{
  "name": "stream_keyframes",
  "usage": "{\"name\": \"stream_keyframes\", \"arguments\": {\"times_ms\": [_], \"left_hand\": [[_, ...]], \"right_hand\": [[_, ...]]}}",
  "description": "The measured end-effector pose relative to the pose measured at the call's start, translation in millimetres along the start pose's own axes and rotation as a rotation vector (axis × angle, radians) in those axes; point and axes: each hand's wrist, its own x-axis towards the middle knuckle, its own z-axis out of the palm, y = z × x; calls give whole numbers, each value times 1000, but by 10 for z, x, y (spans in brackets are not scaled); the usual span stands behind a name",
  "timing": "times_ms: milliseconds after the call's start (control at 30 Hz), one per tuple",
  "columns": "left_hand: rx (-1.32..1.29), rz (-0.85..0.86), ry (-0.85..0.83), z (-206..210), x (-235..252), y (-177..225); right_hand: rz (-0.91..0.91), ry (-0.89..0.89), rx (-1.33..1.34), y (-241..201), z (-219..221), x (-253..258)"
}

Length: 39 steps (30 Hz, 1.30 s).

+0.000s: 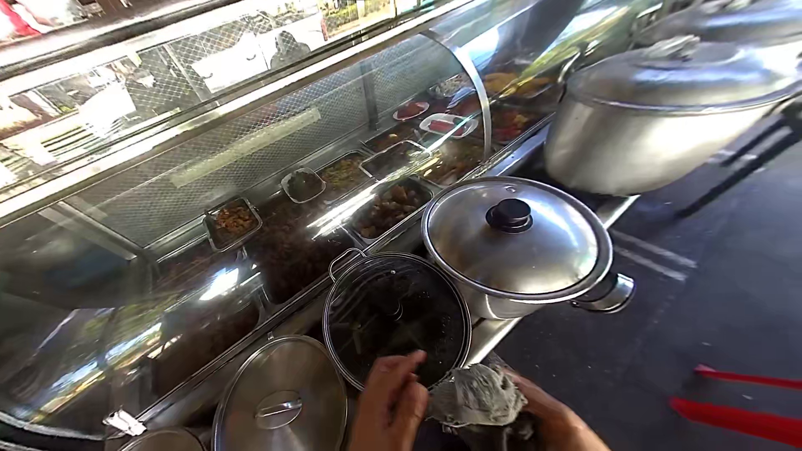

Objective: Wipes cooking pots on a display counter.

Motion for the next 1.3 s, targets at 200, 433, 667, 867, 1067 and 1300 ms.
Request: {"name": "stream_keyframes", "arguments": {"times_ms": [200, 433, 667, 867, 1067, 1300], "left_hand": [[-154, 58, -11, 723, 12, 61], [264, 389, 74, 836, 88, 63], [600, 182, 314, 249, 580, -258], [845, -203, 9, 12, 1059, -208], [966, -249, -114, -1, 1099, -81], [959, -198, -101, -76, 1108, -142]], "right_hand": [[-49, 439, -147, -63, -102, -36], [-43, 591, 377, -196, 566, 37], [-471, 310, -972, -165, -28, 990], [-200, -137, -1562, -10, 91, 904], [-117, -177, -1509, -228, 142, 1577], [-180, -59, -1436, -318, 293, 1975]]}}
